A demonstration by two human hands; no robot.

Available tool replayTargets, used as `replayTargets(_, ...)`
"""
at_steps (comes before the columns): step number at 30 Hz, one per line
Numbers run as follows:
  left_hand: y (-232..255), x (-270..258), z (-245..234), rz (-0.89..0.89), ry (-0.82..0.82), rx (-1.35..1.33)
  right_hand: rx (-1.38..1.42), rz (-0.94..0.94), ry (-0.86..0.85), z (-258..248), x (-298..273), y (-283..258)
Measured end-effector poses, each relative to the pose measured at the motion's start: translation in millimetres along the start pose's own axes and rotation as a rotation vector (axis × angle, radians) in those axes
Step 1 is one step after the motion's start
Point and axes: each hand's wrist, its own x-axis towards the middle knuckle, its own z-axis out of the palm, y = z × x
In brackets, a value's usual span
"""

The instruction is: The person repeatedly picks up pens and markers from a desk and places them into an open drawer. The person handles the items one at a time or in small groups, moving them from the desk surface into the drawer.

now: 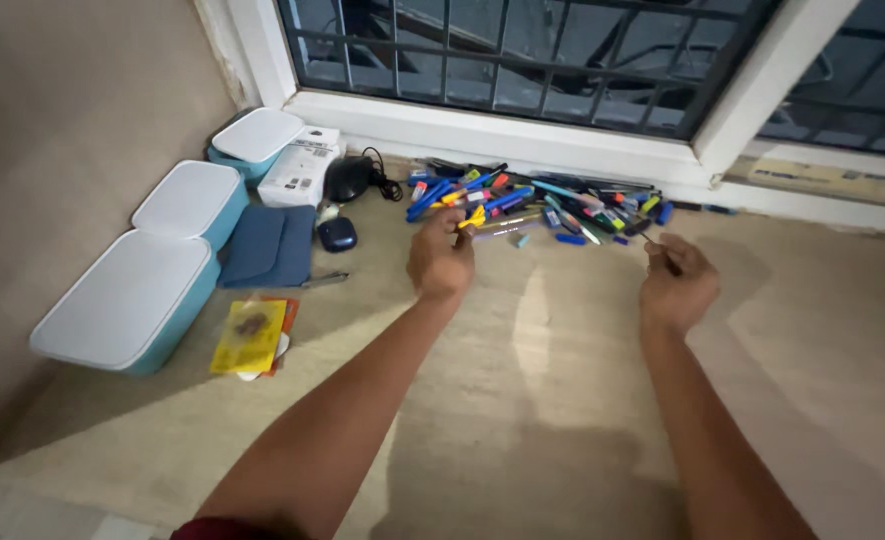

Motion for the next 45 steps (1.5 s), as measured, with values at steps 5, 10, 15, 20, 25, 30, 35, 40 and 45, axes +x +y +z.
replayTargets(5,-2,25,16,-0.122,-0.044,-0.034,0.021,-0.113,-0.03,26,28,10)
replayTargets(10,4,30,14,-0.14,-0.096,-0.052,-0.09,-0.044,-0.119,36,36,15)
replayTargets(15,7,32,10,-0.106,-0.136,-0.024,-0.284,-0.159,-0.097,41,40,19)
replayTargets(20,-1,32,15,-0.085,-0.125,-0.13,-0.126,-0.213,-0.167,36,41,28)
replayTargets(25,-26,28,25,0.034,-0.076,-0.266,-0.062,-0.112,-0.262,2,22,29)
replayTargets(30,-36,20,24,0.126,-0.135,-0.393,0.078,0.126,-0.403,-35,-22,2)
replayTargets(35,-33,-19,1,0.126,-0.461,-0.453,0.097,0.279,-0.51,-74,-70,-47)
replayTargets(40,-14,-78,-38,0.114,-0.645,-0.562,-0.024,0.054,-0.715,-106,-125,-114)
replayTargets(45,26,-161,-96,0.091,-0.9,-0.633,-0.205,-0.175,-1.018,-169,-176,-164)
